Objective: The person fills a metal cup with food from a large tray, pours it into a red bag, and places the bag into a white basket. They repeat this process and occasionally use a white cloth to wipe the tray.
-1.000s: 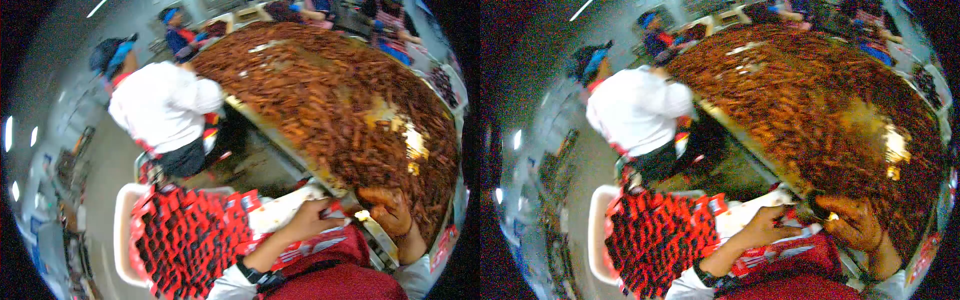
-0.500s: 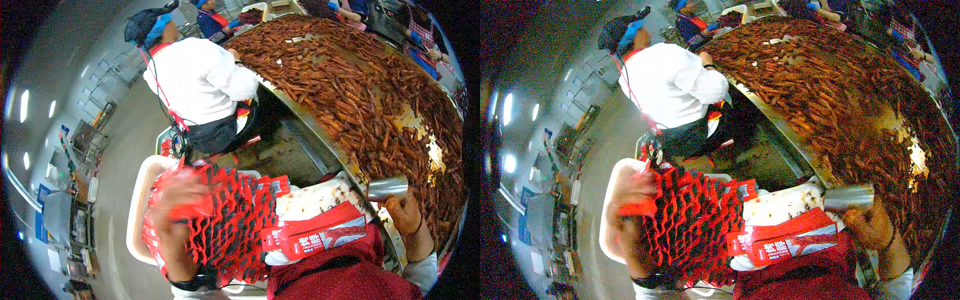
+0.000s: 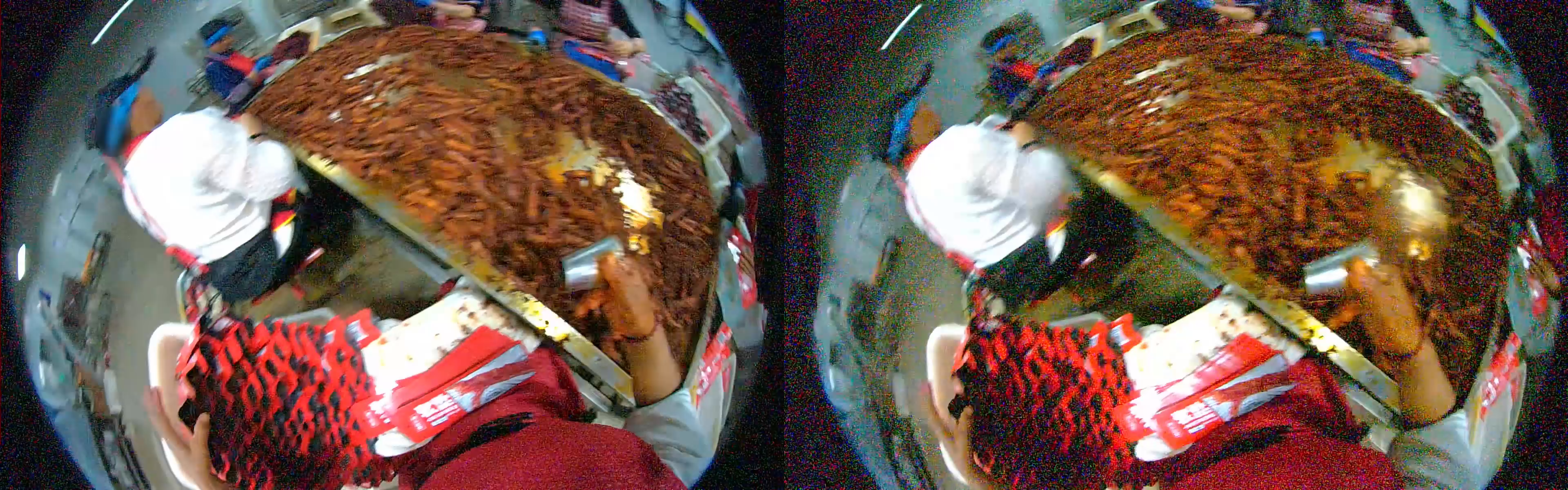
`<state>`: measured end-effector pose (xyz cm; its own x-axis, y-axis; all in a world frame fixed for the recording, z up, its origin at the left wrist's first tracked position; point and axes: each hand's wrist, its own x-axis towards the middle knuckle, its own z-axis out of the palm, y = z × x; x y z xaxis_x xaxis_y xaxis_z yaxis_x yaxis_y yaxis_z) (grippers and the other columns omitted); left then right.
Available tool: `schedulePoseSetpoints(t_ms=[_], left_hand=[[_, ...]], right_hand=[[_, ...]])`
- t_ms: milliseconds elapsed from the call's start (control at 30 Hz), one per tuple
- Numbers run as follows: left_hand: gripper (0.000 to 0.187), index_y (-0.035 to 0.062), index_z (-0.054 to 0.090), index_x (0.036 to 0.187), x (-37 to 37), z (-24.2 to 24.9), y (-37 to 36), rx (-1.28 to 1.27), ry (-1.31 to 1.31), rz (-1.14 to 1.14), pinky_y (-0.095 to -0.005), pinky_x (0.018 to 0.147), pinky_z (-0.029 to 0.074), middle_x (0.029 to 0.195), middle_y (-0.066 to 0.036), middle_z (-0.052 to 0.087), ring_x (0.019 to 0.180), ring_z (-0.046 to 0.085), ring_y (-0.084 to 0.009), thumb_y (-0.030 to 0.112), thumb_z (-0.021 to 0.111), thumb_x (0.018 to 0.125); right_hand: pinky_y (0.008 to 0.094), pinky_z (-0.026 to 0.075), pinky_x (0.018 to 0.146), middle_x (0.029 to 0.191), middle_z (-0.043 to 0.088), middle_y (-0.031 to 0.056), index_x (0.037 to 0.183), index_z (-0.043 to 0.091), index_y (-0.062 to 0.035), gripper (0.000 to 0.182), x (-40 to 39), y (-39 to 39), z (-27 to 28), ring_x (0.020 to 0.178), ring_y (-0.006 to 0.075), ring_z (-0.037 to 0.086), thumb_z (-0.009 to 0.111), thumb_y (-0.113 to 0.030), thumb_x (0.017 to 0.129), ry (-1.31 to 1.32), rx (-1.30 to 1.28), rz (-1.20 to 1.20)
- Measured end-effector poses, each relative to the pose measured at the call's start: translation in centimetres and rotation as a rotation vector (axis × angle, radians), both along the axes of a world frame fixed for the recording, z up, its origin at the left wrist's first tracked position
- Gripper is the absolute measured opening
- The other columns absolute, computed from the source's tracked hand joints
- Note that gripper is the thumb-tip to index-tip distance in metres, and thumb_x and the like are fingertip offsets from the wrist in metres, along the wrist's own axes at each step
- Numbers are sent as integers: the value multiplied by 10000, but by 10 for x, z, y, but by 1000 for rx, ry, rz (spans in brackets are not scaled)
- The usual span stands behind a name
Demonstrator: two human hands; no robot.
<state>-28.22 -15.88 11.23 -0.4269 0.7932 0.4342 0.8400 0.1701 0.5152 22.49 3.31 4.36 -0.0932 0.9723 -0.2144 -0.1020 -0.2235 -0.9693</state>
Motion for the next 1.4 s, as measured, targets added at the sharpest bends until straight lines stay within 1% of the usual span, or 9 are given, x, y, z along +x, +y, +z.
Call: schedulePoseSetpoints(t_ms=[100,133,400,733,967,1167,1233,1300,1400], left_hand=[[437,-26,491,1063,94,-17,63,66,97,-178,-317,643,491,937,-116,561,707,573,-222,107,656,681],[570,14,453,1124,109,-51,73,-321,-133,-280,-355,896,338,1094,-132,516,1023,475,-255,169,702,636],[827,-28,412,1150,223,-220,132,-781,-5,-973,-386,869,369,1085,-232,489,1021,467,-351,558,628,607],[642,20,412,1149,234,-178,87,-808,-225,-964,-353,751,451,975,-201,544,838,564,-297,290,697,640],[436,35,406,1165,258,-178,30,-725,139,-949,-351,737,436,1060,-202,501,831,530,-300,164,555,776],[561,98,343,1220,262,-149,52,-544,-255,-1029,-353,667,453,922,-174,555,740,560,-282,96,580,712],[535,97,360,1212,261,-124,66,-1002,-382,-821,-322,760,439,994,-158,549,856,564,-253,66,560,717],[531,70,349,1202,259,-139,82,-349,-448,-1066,-373,686,433,832,-220,558,777,557,-334,56,515,698],[528,30,346,1195,259,-176,78,-721,-268,-1130,-388,709,432,908,-236,546,802,546,-350,94,518,700]], right_hand=[[277,491,444,848,556,49,953,515,-57,272,15,-2,-20,584,163,571,515,-286,807,286,-35,-121],[295,501,430,851,554,43,963,510,-61,264,23,-6,-24,589,162,568,508,-277,811,333,-77,-129],[342,531,502,887,574,113,996,483,-49,267,138,-84,-66,658,241,600,491,-248,817,372,-198,-302],[379,480,396,606,549,88,863,476,-116,210,216,-180,-127,394,225,511,524,-308,793,473,-404,-764],[289,442,335,697,557,90,916,506,-100,244,220,-181,-140,438,189,526,517,-308,787,317,-503,-677],[293,483,380,817,572,38,959,527,-148,232,211,-164,-142,565,164,562,523,-296,780,427,-405,-546],[291,480,383,816,579,18,951,532,-153,220,222,-165,-152,466,137,533,523,-299,787,365,-352,-500],[277,471,376,768,582,8,937,536,-156,209,219,-155,-157,380,115,489,519,-307,794,379,-392,-509],[270,466,352,781,585,13,966,528,-137,223,214,-141,-150,379,102,487,500,-291,807,380,-363,-550]])
